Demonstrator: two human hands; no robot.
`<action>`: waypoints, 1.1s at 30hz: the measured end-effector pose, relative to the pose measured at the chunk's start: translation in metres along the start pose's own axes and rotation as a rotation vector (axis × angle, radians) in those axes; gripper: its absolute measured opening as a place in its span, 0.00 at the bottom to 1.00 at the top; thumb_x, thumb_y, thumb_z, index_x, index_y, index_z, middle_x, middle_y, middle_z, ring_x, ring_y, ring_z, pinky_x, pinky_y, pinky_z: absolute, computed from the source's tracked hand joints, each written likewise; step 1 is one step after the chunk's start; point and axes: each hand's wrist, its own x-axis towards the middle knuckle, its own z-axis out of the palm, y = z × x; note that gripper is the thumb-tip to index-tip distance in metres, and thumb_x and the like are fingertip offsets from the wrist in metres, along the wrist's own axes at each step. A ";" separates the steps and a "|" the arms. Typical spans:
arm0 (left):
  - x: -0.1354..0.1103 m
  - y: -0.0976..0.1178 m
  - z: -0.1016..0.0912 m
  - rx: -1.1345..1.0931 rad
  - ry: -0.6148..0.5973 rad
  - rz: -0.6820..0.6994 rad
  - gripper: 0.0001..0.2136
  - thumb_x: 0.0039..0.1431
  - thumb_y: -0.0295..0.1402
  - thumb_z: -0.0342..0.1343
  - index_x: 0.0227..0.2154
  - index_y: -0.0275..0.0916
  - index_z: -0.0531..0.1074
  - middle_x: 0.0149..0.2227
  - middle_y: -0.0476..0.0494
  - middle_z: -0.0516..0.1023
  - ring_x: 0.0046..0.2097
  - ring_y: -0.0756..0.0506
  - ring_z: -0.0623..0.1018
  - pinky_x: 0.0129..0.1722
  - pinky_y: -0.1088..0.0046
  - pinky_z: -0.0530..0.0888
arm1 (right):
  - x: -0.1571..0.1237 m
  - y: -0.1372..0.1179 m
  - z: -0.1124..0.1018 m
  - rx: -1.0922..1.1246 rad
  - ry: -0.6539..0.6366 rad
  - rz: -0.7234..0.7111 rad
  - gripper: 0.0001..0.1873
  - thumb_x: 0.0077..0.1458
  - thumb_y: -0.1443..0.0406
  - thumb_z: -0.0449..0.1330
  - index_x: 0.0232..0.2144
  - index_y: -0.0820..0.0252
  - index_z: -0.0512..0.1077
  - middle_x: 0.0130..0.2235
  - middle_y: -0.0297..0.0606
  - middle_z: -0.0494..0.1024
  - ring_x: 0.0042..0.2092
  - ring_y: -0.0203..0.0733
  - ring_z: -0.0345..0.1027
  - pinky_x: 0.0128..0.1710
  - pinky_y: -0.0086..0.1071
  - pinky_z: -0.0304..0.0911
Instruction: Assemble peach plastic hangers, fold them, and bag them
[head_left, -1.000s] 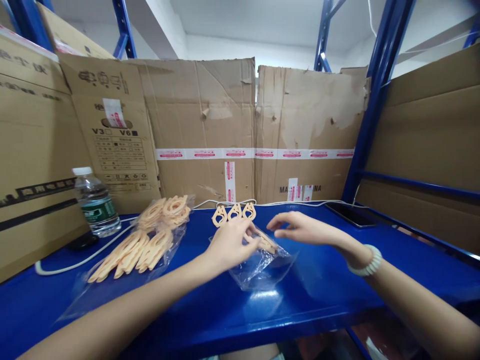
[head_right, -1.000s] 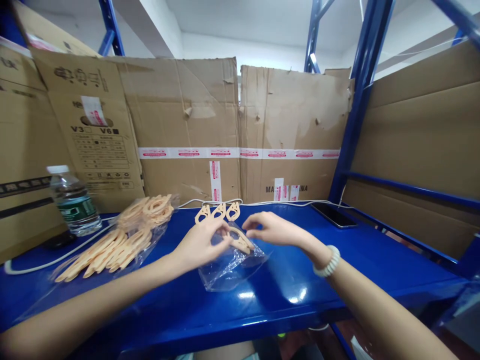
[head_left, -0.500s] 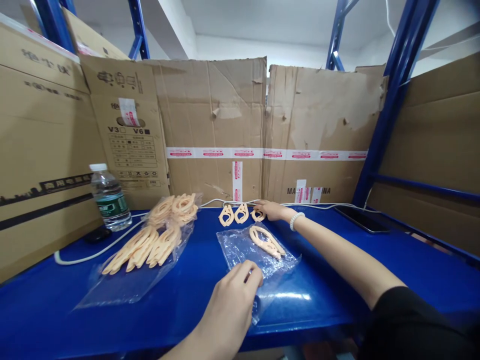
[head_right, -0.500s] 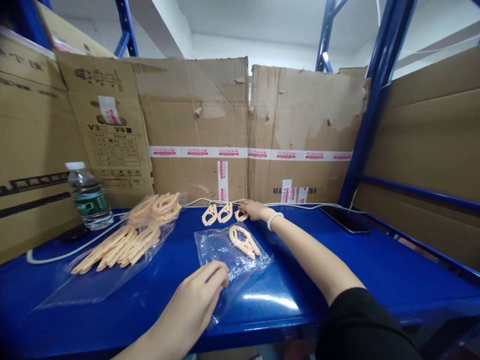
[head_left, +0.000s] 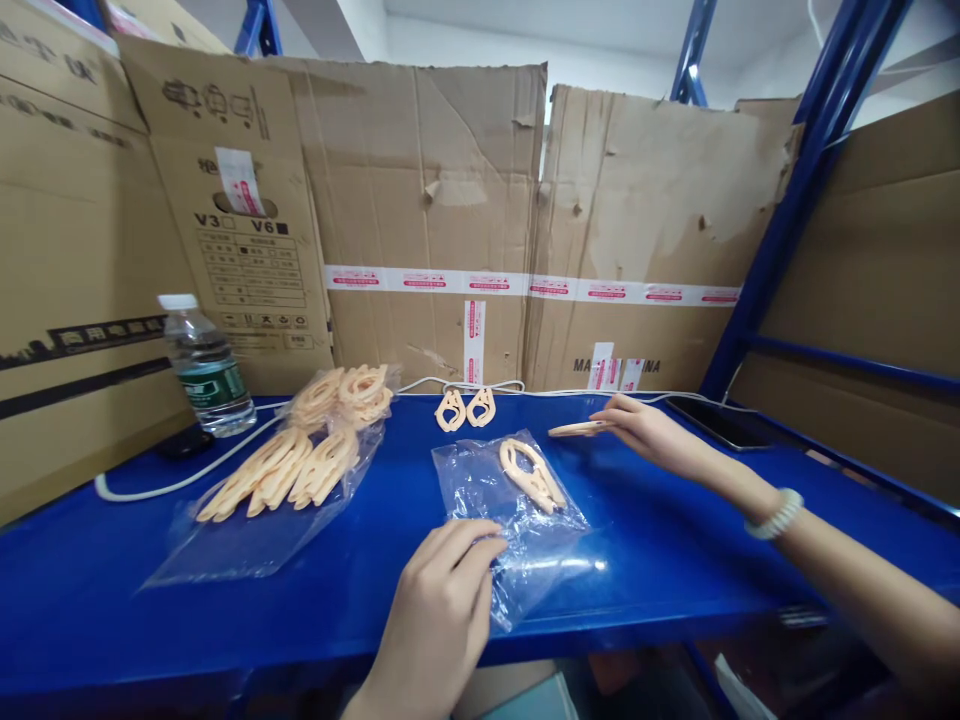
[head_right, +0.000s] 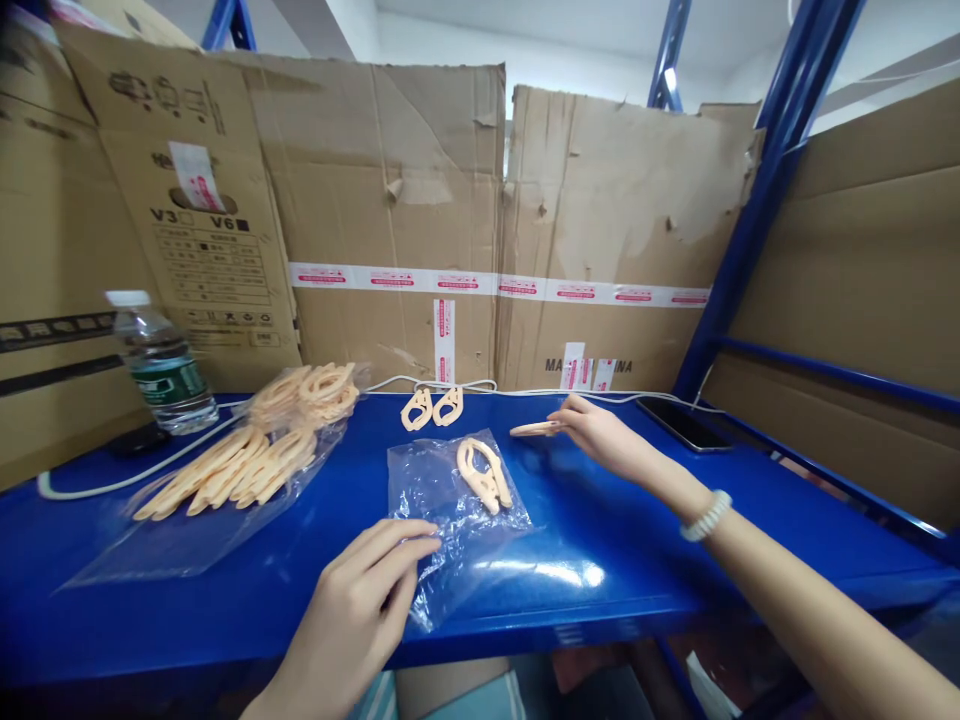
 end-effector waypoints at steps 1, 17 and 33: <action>0.001 0.001 0.000 0.005 0.025 -0.003 0.16 0.58 0.17 0.46 0.40 0.40 0.74 0.41 0.42 0.79 0.41 0.41 0.78 0.41 0.58 0.77 | -0.008 -0.010 -0.008 0.004 0.063 0.008 0.14 0.65 0.67 0.47 0.46 0.60 0.71 0.39 0.43 0.73 0.38 0.41 0.72 0.39 0.35 0.70; 0.004 0.012 0.002 0.040 0.134 0.010 0.11 0.60 0.19 0.49 0.41 0.38 0.71 0.41 0.43 0.79 0.43 0.43 0.77 0.46 0.60 0.68 | -0.045 -0.179 -0.031 0.039 0.161 -0.258 0.19 0.66 0.72 0.43 0.30 0.62 0.72 0.25 0.38 0.74 0.24 0.37 0.63 0.23 0.33 0.59; 0.004 0.010 0.002 0.117 0.118 0.039 0.15 0.62 0.18 0.47 0.48 0.37 0.69 0.47 0.42 0.78 0.50 0.42 0.74 0.52 0.58 0.65 | -0.027 -0.182 -0.001 -0.350 0.338 -0.444 0.14 0.60 0.72 0.49 0.31 0.63 0.74 0.32 0.44 0.78 0.30 0.42 0.67 0.26 0.35 0.57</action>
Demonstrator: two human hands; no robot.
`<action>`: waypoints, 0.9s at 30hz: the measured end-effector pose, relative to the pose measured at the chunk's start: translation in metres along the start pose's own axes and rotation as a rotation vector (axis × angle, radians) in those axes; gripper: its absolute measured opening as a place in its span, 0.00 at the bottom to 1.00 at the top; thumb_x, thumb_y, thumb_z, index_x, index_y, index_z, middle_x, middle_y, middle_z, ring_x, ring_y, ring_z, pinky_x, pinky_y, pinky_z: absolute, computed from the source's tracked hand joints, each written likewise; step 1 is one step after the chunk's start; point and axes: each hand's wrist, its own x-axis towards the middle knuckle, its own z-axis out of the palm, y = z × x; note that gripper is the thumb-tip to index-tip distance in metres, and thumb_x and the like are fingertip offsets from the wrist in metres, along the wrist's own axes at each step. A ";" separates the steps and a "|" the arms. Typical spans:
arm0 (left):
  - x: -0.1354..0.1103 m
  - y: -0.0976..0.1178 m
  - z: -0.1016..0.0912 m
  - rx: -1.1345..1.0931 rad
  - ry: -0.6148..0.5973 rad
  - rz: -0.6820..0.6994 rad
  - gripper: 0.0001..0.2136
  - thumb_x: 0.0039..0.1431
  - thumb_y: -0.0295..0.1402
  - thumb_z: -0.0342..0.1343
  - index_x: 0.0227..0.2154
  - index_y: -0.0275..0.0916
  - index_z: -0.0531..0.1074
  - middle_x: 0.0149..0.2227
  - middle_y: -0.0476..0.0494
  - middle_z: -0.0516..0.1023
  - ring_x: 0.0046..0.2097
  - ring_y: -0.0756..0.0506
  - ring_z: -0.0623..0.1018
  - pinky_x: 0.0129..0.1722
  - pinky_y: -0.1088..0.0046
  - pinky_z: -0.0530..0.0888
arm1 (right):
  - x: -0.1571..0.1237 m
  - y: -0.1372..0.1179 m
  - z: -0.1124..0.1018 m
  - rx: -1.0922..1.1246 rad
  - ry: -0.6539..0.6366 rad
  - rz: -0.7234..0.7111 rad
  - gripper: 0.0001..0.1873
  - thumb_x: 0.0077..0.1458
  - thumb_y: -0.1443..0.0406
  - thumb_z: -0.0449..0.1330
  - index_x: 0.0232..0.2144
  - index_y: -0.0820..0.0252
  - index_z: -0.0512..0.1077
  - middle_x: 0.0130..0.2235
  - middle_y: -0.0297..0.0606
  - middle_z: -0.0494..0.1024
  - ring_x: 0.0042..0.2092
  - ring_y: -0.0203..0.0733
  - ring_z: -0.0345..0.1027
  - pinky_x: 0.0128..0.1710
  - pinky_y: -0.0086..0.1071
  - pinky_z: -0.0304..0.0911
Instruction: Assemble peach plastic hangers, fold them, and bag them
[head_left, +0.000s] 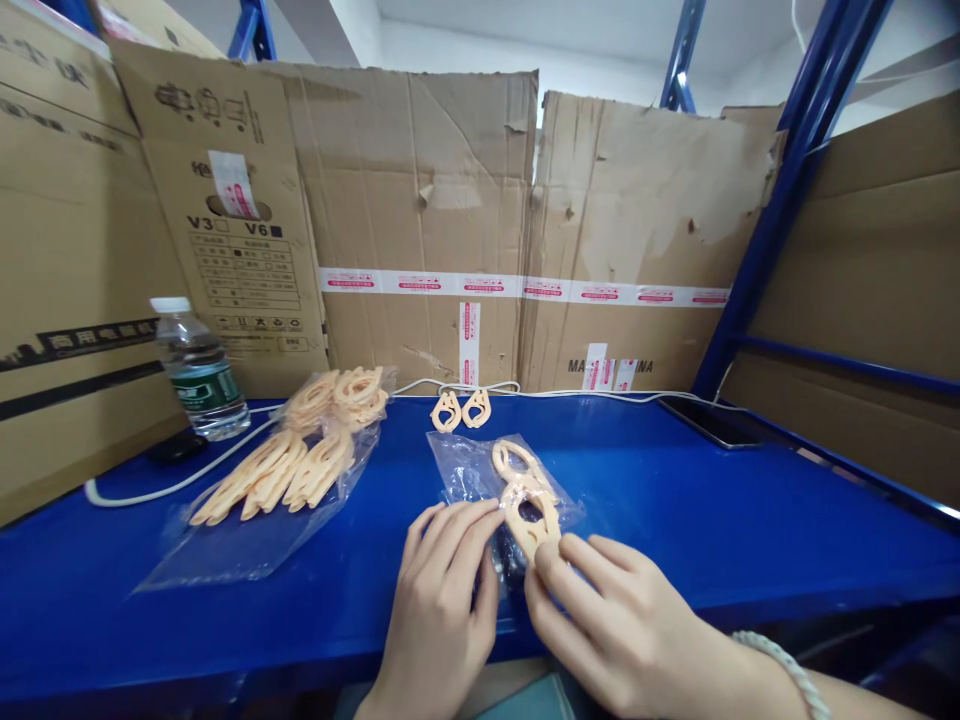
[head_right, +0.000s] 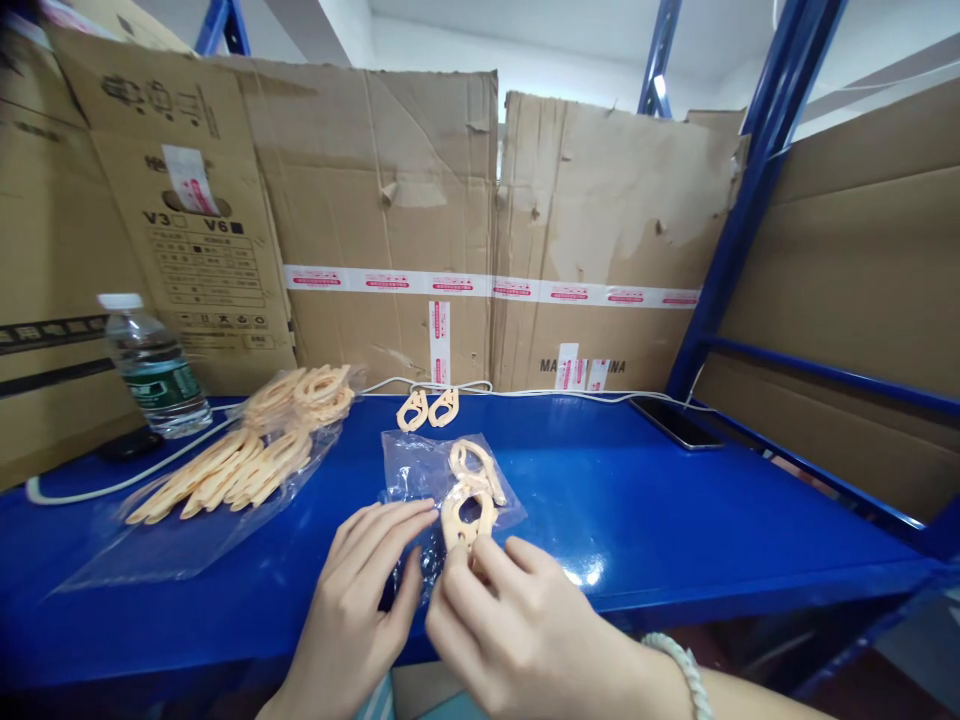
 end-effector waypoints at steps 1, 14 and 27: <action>0.000 0.000 0.000 0.000 -0.006 -0.003 0.16 0.62 0.19 0.46 0.49 0.38 0.68 0.47 0.42 0.78 0.50 0.42 0.74 0.52 0.58 0.65 | 0.002 -0.003 -0.003 0.005 0.019 -0.007 0.13 0.58 0.72 0.50 0.30 0.63 0.74 0.31 0.43 0.78 0.29 0.42 0.67 0.26 0.34 0.57; -0.002 -0.002 0.000 -0.023 -0.014 -0.031 0.19 0.61 0.19 0.45 0.52 0.39 0.67 0.50 0.40 0.76 0.53 0.41 0.73 0.51 0.57 0.70 | 0.004 0.000 0.024 -0.089 -0.008 0.049 0.14 0.61 0.71 0.48 0.25 0.61 0.68 0.31 0.42 0.75 0.30 0.42 0.65 0.25 0.34 0.52; -0.004 -0.003 0.001 0.042 -0.057 -0.005 0.21 0.57 0.18 0.44 0.52 0.37 0.67 0.51 0.39 0.77 0.52 0.40 0.75 0.50 0.57 0.73 | -0.006 0.022 0.054 -0.142 -0.075 0.030 0.12 0.56 0.77 0.52 0.29 0.69 0.76 0.42 0.48 0.73 0.38 0.45 0.63 0.29 0.37 0.55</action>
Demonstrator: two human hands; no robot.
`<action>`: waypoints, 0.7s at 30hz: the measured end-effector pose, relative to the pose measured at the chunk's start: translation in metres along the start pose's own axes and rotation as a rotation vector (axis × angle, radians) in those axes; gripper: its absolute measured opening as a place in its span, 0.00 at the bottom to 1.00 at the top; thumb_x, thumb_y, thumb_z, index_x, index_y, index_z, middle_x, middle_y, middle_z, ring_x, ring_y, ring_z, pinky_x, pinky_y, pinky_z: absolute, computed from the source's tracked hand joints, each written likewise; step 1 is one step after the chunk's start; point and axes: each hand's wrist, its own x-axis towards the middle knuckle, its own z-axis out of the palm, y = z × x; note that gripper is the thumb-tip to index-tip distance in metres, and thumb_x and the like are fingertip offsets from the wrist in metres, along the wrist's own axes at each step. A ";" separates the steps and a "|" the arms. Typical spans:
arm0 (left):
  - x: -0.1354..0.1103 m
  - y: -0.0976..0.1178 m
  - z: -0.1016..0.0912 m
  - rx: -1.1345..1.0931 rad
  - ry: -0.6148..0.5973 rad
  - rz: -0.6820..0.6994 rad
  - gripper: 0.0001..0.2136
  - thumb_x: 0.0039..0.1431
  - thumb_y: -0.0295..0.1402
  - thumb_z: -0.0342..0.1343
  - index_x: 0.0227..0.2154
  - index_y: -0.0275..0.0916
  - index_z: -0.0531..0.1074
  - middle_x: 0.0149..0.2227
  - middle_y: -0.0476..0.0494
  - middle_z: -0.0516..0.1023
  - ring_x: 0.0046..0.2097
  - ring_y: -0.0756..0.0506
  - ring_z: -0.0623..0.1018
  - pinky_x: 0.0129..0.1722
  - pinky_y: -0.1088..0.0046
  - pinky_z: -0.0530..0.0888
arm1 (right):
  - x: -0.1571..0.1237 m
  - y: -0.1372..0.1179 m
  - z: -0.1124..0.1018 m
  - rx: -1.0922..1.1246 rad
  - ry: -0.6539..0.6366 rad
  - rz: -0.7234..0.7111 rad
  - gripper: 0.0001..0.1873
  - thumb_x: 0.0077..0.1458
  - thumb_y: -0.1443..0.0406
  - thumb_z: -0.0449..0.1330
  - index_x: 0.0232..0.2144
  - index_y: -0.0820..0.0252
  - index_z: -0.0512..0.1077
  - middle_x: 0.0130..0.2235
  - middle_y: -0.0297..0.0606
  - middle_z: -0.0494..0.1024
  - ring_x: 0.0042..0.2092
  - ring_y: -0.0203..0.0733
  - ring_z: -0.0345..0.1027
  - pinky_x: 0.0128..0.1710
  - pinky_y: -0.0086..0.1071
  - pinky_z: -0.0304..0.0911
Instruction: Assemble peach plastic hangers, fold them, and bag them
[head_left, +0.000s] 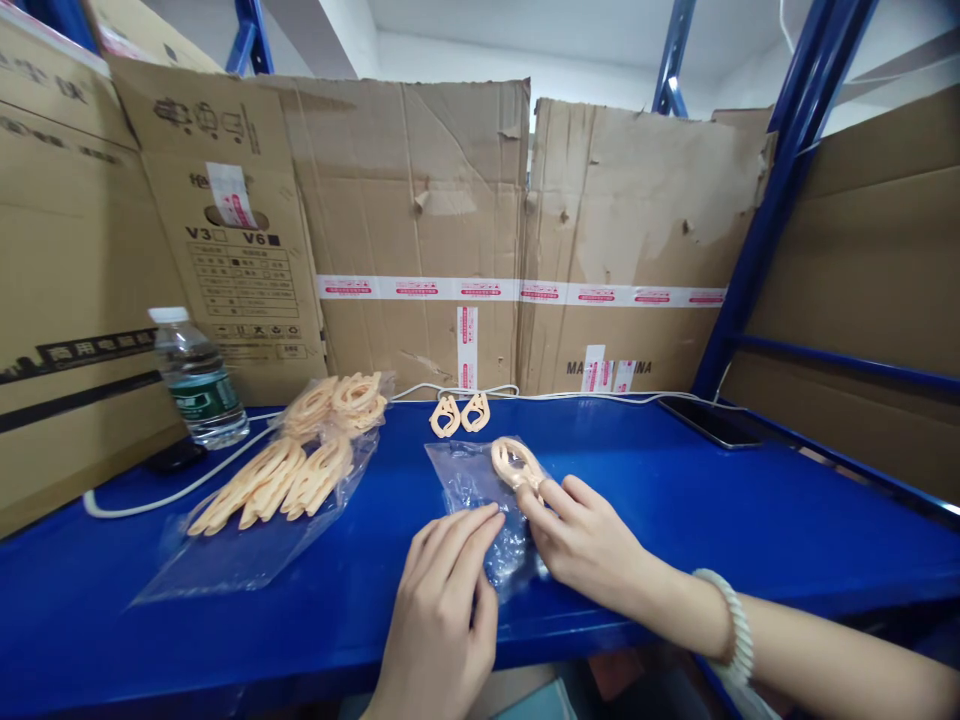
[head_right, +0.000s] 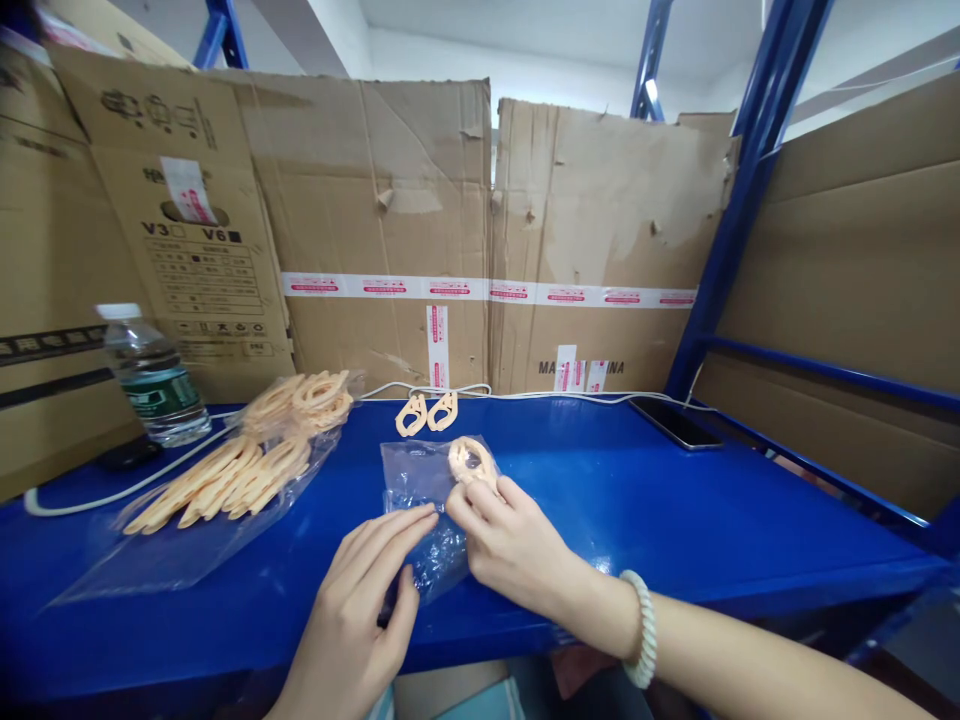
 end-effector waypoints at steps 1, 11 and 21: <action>0.000 0.000 0.000 0.012 -0.010 0.003 0.21 0.57 0.18 0.44 0.52 0.37 0.68 0.51 0.39 0.77 0.52 0.40 0.75 0.50 0.56 0.73 | 0.001 0.002 -0.003 0.020 -0.018 0.006 0.12 0.56 0.77 0.52 0.28 0.68 0.75 0.41 0.48 0.73 0.38 0.45 0.62 0.29 0.37 0.56; -0.003 0.005 -0.006 -0.039 -0.013 -0.006 0.09 0.59 0.27 0.53 0.41 0.40 0.74 0.42 0.40 0.81 0.44 0.38 0.79 0.43 0.58 0.78 | 0.060 0.093 0.046 0.545 -0.270 0.307 0.14 0.62 0.72 0.51 0.49 0.67 0.68 0.44 0.47 0.75 0.47 0.44 0.65 0.47 0.38 0.64; -0.010 -0.008 -0.014 -0.155 -0.054 -0.078 0.12 0.61 0.22 0.49 0.39 0.40 0.75 0.39 0.41 0.80 0.41 0.42 0.79 0.42 0.64 0.79 | 0.099 0.118 0.176 0.476 -0.613 0.126 0.18 0.62 0.60 0.58 0.51 0.62 0.68 0.52 0.44 0.71 0.49 0.46 0.69 0.47 0.45 0.68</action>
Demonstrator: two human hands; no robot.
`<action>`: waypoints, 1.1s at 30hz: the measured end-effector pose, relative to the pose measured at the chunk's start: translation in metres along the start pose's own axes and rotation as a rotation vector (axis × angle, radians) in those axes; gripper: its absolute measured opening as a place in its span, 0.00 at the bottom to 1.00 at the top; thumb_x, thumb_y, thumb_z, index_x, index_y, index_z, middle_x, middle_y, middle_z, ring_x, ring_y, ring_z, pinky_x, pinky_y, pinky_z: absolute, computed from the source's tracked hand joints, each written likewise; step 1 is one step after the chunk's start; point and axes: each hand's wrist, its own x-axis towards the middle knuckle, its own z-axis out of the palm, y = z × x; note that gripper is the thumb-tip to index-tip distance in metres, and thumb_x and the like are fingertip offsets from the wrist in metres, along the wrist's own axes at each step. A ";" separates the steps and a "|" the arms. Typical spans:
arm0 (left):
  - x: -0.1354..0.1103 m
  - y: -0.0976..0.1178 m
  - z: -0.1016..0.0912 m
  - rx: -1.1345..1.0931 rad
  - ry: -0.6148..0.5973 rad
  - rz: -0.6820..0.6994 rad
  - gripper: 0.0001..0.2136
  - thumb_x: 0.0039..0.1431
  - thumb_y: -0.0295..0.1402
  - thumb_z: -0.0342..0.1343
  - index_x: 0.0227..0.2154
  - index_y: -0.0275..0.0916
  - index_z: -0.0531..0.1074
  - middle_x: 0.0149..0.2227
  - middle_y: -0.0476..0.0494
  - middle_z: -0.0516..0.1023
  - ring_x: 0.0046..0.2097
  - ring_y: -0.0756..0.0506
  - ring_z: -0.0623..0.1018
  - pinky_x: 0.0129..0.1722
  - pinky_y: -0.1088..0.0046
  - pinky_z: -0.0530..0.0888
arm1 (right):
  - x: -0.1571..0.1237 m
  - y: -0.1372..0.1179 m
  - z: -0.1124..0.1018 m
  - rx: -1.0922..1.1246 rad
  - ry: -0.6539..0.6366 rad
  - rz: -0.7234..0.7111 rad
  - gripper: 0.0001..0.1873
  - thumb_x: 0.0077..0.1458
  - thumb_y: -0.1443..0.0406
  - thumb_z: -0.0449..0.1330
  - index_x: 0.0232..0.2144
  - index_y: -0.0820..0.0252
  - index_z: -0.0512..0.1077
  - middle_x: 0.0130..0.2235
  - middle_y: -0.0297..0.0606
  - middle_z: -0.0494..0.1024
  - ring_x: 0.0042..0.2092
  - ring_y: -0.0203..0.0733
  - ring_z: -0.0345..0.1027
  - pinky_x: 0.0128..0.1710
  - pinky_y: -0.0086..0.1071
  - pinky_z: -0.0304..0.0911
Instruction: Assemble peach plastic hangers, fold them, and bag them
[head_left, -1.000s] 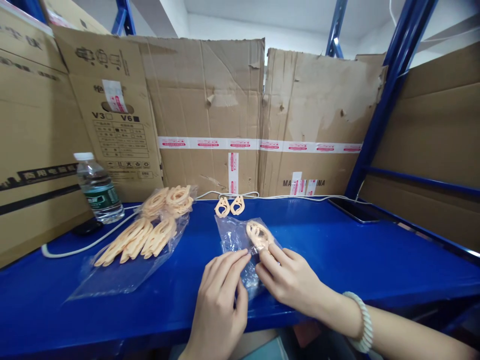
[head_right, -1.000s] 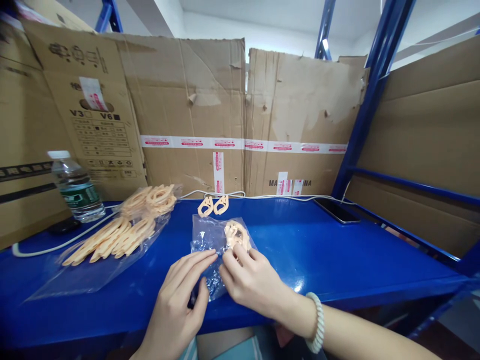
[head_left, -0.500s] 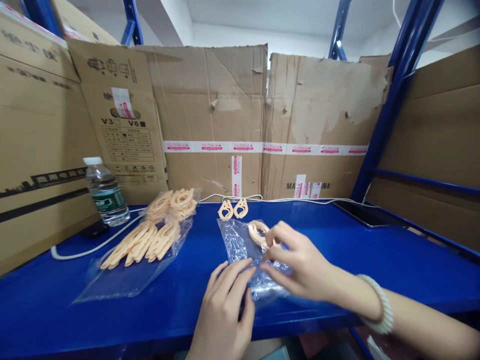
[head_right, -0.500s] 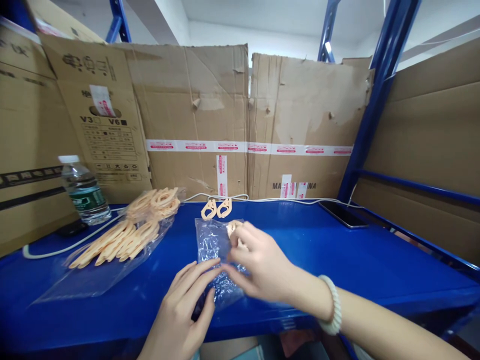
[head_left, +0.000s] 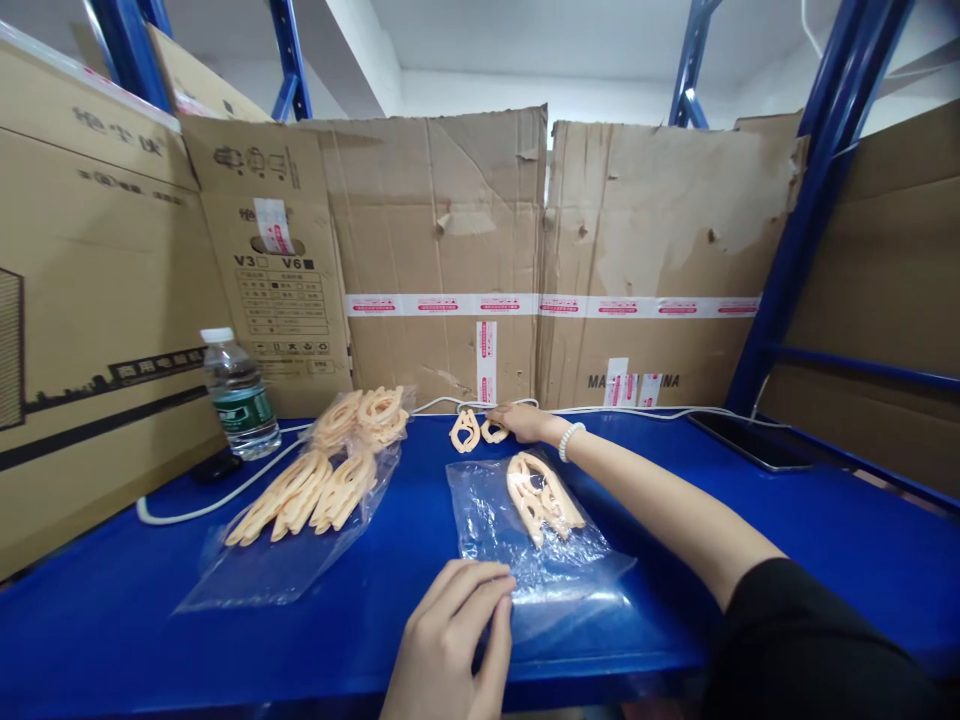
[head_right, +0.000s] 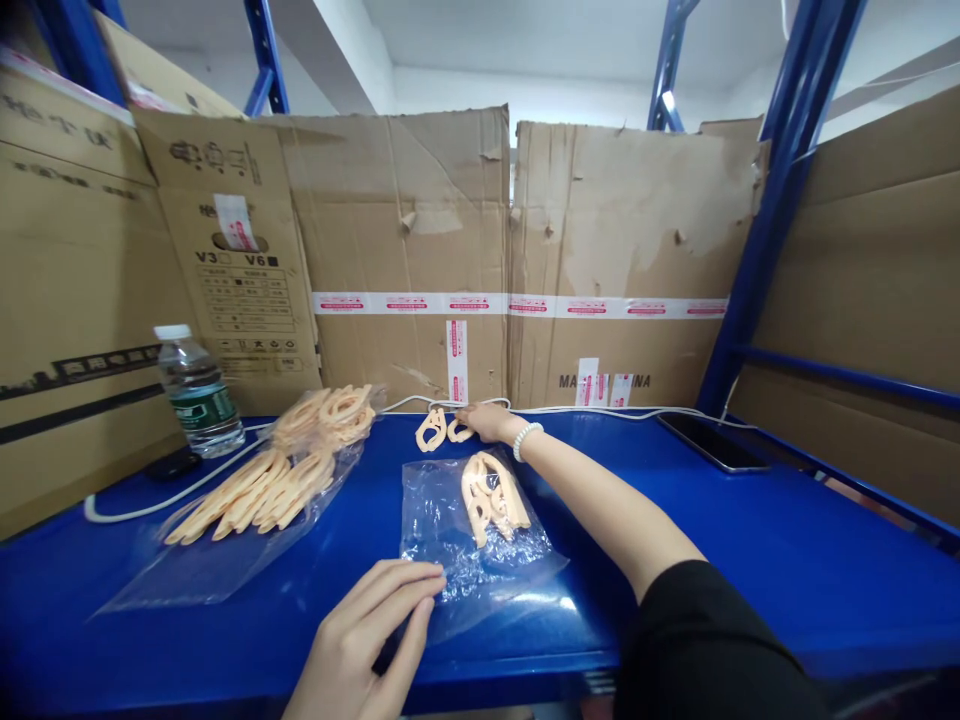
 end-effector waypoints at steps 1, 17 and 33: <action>-0.001 -0.002 0.001 -0.007 0.000 -0.009 0.12 0.61 0.22 0.49 0.38 0.41 0.75 0.39 0.41 0.80 0.41 0.42 0.79 0.41 0.65 0.79 | -0.001 0.002 0.000 -0.008 -0.020 0.006 0.17 0.62 0.61 0.58 0.51 0.62 0.68 0.52 0.44 0.71 0.48 0.46 0.69 0.47 0.45 0.68; 0.005 -0.001 -0.007 -0.332 0.079 -0.295 0.06 0.60 0.27 0.52 0.34 0.42 0.73 0.37 0.46 0.76 0.38 0.47 0.79 0.32 0.77 0.82 | -0.147 -0.013 -0.066 0.225 0.384 0.115 0.15 0.65 0.66 0.49 0.44 0.66 0.74 0.40 0.46 0.74 0.39 0.42 0.71 0.41 0.37 0.68; 0.037 -0.005 -0.002 -0.404 0.178 -0.398 0.18 0.57 0.32 0.57 0.51 0.42 0.71 0.43 0.43 0.77 0.27 0.51 0.80 0.26 0.76 0.81 | -0.172 -0.112 -0.056 1.594 0.415 0.385 0.16 0.48 0.60 0.68 0.40 0.62 0.79 0.38 0.42 0.82 0.35 0.39 0.76 0.36 0.33 0.74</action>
